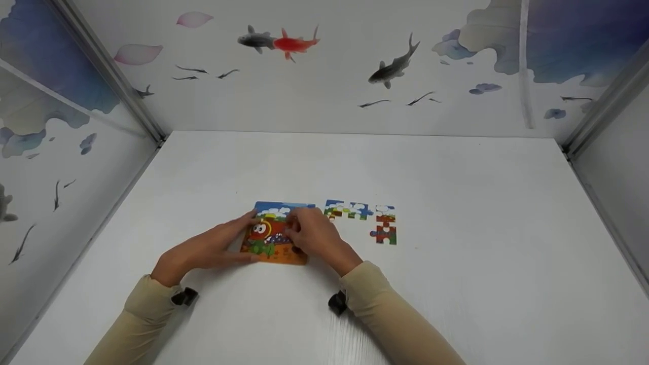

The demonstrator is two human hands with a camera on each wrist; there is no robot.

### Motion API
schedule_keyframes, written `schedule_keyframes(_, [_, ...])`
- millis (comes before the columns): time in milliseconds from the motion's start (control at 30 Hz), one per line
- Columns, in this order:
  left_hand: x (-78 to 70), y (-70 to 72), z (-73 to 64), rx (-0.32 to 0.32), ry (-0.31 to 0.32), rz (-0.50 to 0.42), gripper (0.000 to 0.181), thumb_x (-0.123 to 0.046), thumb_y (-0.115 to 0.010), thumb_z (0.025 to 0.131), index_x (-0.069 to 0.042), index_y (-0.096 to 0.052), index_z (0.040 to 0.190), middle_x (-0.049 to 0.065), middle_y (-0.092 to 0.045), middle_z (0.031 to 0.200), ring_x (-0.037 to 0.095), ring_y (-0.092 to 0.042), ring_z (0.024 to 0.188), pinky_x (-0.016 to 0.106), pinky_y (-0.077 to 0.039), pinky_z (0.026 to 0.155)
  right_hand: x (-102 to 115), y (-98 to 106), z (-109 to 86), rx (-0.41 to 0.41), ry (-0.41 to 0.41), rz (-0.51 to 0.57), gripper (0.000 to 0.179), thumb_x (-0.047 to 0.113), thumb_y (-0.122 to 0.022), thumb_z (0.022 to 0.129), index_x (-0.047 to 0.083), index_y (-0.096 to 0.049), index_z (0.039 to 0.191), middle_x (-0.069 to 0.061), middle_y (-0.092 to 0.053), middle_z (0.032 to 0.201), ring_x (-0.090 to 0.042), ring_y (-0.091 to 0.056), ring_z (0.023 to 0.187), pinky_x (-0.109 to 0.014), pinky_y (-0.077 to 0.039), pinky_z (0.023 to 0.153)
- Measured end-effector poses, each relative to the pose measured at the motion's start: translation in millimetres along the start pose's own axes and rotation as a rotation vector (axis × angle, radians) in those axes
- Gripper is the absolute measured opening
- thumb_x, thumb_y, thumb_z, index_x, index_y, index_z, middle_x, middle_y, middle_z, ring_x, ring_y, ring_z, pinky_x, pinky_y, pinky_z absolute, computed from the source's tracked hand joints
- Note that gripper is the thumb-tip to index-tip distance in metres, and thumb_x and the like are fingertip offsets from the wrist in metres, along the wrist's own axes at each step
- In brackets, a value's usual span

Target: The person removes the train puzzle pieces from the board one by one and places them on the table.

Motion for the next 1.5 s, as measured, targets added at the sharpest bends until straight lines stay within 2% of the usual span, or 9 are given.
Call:
schedule_keyframes(333, [-0.5, 0.2, -0.8, -0.010, -0.044, 0.001, 0.106, -0.043, -0.081, 0.098, -0.006, -0.018, 0.174, 0.012, -0.036, 0.177, 0.032, -0.045, 0.156, 0.053, -0.039, 0.130, -2, -1, 1.1, -0.009, -0.034, 0.056, 0.021, 0.017, -0.077, 0.103, 0.010, -0.079, 0.122, 0.000, -0.070, 0.090, -0.016, -0.062, 0.078, -0.029, -0.055, 0.071])
schedule_keyframes(533, [0.1, 0.2, -1.0, -0.011, -0.021, -0.009, 0.108, -0.044, -0.083, 0.097, -0.007, -0.018, 0.174, 0.011, -0.036, 0.176, 0.032, -0.045, 0.157, 0.053, -0.037, 0.131, -2, -3, 2.1, -0.010, -0.053, 0.068, 0.016, 0.018, -0.077, 0.103, 0.011, -0.077, 0.118, -0.001, -0.070, 0.096, -0.016, -0.063, 0.084, -0.029, -0.058, 0.076])
schedule_keyframes(767, [0.6, -0.5, 1.2, -0.019, -0.026, -0.008, 0.107, -0.044, -0.083, 0.097, -0.008, -0.018, 0.174, 0.010, -0.037, 0.176, 0.031, -0.047, 0.155, 0.053, -0.040, 0.130, 1, -2, 1.4, -0.019, -0.058, 0.068, 0.027, 0.017, -0.079, 0.101, 0.007, -0.075, 0.126, -0.004, -0.069, 0.098, -0.016, -0.063, 0.085, -0.031, -0.058, 0.079])
schedule_keyframes(1000, [1.0, -0.3, 0.5, -0.004, 0.001, -0.021, 0.109, -0.043, -0.083, 0.097, -0.008, -0.016, 0.175, 0.010, -0.034, 0.177, 0.031, -0.043, 0.158, 0.052, -0.037, 0.131, 0, -2, 0.7, -0.003, -0.032, 0.084, 0.028, 0.018, -0.082, 0.099, 0.004, -0.072, 0.121, -0.006, -0.067, 0.098, -0.016, -0.060, 0.085, -0.030, -0.054, 0.076])
schedule_keyframes(1200, [1.6, -0.7, -0.1, 0.002, 0.019, -0.015, 0.109, -0.044, -0.082, 0.097, -0.009, -0.015, 0.175, 0.008, -0.034, 0.178, 0.030, -0.042, 0.159, 0.051, -0.037, 0.132, 1, -5, 0.9, 0.013, -0.066, 0.083, 0.023, 0.018, -0.082, 0.099, 0.008, -0.071, 0.116, -0.005, -0.067, 0.103, -0.017, -0.061, 0.088, -0.031, -0.056, 0.079])
schedule_keyframes(1400, [0.5, 0.5, 0.5, -0.017, -0.034, -0.031, 0.106, -0.040, -0.084, 0.097, -0.009, -0.019, 0.174, 0.008, -0.040, 0.174, 0.029, -0.048, 0.153, 0.052, -0.039, 0.130, 6, -3, -0.3, -0.020, -0.064, 0.042, 0.039, 0.018, -0.083, 0.098, 0.003, -0.070, 0.131, -0.008, -0.067, 0.108, -0.020, -0.059, 0.096, -0.037, -0.056, 0.087])
schedule_keyframes(1500, [0.1, 0.4, 0.3, -0.023, -0.055, -0.028, 0.104, -0.040, -0.084, 0.097, -0.009, -0.020, 0.174, 0.009, -0.043, 0.172, 0.029, -0.050, 0.151, 0.052, -0.041, 0.129, 8, -2, -1.7, -0.025, -0.044, 0.017, 0.036, 0.019, -0.084, 0.097, 0.002, -0.075, 0.128, -0.009, -0.068, 0.110, -0.020, -0.060, 0.096, -0.038, -0.058, 0.086])
Point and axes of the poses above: each hand's wrist, its own z-axis towards the middle knuckle, its own y-axis out of the back of the hand, x = y × z, the point moved 4 cm from there along z, towards the middle knuckle
